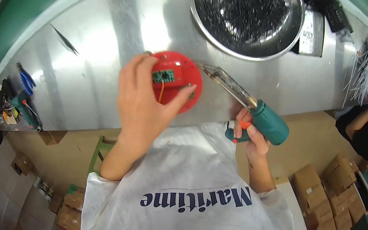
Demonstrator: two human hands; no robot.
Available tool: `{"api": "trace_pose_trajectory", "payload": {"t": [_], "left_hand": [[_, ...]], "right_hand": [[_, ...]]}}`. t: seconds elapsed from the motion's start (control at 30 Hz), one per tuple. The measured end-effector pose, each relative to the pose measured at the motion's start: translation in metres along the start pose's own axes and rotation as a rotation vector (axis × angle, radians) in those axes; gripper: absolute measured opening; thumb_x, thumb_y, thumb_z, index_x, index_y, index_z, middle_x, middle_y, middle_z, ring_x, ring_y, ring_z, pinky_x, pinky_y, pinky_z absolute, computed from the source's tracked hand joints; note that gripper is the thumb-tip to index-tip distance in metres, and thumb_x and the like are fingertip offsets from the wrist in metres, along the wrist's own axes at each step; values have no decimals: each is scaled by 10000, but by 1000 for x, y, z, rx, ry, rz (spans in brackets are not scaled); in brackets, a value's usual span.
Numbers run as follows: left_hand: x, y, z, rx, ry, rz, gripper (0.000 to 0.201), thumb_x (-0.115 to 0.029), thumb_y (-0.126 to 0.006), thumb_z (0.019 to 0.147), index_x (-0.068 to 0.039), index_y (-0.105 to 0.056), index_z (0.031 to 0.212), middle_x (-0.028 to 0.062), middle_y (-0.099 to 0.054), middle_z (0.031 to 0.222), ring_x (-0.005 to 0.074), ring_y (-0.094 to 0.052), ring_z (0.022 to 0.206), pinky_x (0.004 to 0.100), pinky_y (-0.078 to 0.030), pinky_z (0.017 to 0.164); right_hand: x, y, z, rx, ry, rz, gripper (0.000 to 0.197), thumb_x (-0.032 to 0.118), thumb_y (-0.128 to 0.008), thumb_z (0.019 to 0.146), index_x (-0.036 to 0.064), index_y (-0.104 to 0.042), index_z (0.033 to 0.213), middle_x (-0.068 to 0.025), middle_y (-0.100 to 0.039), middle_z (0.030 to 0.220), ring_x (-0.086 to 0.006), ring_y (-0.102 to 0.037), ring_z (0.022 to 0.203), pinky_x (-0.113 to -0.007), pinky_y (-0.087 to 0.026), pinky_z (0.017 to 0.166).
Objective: Soldering wires and components onto a circular printed circuit board inside a red plastic housing on an assembly line.
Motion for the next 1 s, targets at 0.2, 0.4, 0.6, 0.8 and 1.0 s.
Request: {"api": "trace_pose_trajectory", "payload": {"t": [0.2, 0.4, 0.6, 0.8, 1.0], "left_hand": [[20, 31, 49, -67, -91, 61, 472, -206, -742, 683, -17, -579, 1084, 176, -544, 1108, 358, -561, 939, 423, -494, 808], [92, 124, 187, -478, -165, 649, 435, -331, -711, 746, -9, -655, 1035, 264, -541, 1180, 395, -565, 1018, 477, -464, 858], [82, 44, 234, -191, 9, 452, 616, -552, -624, 814, 1, -605, 1085, 228, -565, 1123, 372, -581, 1030, 477, -493, 820], [77, 42, 214, -285, -169, 399, 544, -423, -598, 859, -12, -552, 1212, 193, -567, 1153, 367, -579, 1017, 454, -487, 836], [6, 32, 91, 63, -644, 240, 543, -153, -629, 779, -15, -495, 1288, 205, -515, 1257, 384, -512, 1107, 439, -432, 950]], "right_hand": [[-1, 11, -5, 11, 80, 141, 335, 178, -582, 816, -64, -520, 1039, -207, -538, 980, -176, -533, 572, -286, -450, 527], [1, 11, -6, -16, 74, 199, 262, 168, -592, 820, -29, -539, 984, -191, -550, 982, -172, -543, 563, -283, -452, 524], [24, 14, -11, -158, 117, 72, 307, 224, -588, 845, -18, -525, 1023, -154, -546, 961, -167, -528, 562, -284, -428, 522], [116, 89, -51, -642, 697, 31, 186, 128, -519, 893, -4, -541, 1023, -127, -557, 1014, -137, -491, 586, -267, -415, 561], [98, 70, -15, -542, 540, -80, 186, 163, -499, 907, 8, -540, 1002, -117, -540, 1027, -140, -496, 642, -273, -401, 577]]}}
Point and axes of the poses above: each hand's wrist, its own z-axis towards the middle knuckle, its own y-axis out of the back of the hand, x = y × z, the point moved 10 cm from there along z, towards the middle knuckle
